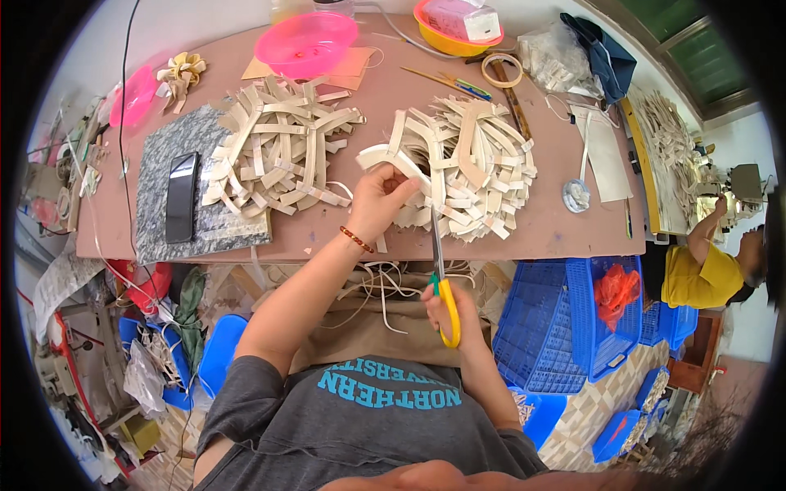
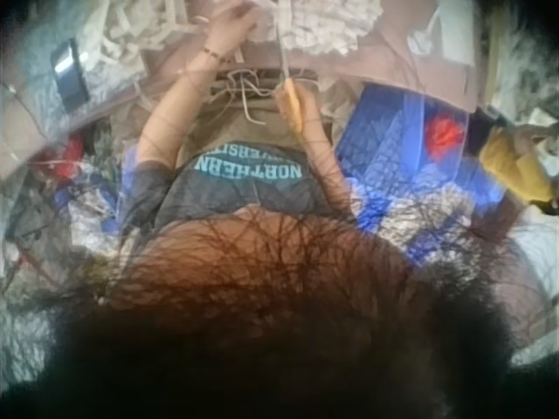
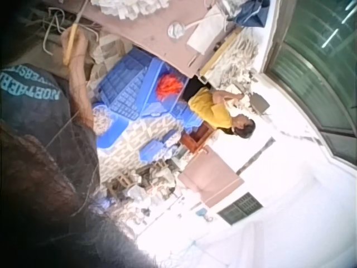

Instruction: The person uses yellow-handled scissors to cut thin, light-colored strips of material into smaller pieces. They hold the material in their left hand and cut with their right hand, dropping the cut pieces onto a pile on the table. The task is repetitive, involving continuous cutting of the same type of material.

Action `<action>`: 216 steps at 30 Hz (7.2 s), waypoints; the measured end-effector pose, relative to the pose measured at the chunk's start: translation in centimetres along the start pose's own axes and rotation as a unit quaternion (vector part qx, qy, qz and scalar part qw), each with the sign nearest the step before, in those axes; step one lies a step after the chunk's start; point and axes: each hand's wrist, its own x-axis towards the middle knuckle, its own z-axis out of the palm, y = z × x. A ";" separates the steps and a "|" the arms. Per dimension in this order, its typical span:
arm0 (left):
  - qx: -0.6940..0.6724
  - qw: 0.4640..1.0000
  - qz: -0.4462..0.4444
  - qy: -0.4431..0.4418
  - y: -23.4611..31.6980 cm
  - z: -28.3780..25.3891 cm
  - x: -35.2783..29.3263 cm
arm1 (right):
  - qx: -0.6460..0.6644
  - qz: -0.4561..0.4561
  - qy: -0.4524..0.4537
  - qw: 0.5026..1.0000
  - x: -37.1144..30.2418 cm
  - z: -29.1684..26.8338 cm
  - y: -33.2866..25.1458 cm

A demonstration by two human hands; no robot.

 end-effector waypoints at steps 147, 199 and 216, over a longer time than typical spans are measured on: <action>-0.136 0.951 -0.119 -0.249 8.1 -6.0 -9.1 | -0.024 0.097 -0.216 0.971 -3.3 1.4 -2.1; -0.108 0.963 -0.150 -0.195 7.8 -4.6 -10.3 | -0.009 0.004 -0.224 0.975 -2.8 2.6 -1.3; -0.130 0.957 -0.158 -0.206 7.7 -4.7 -10.0 | -0.034 0.080 -0.160 0.983 -3.0 1.5 -1.0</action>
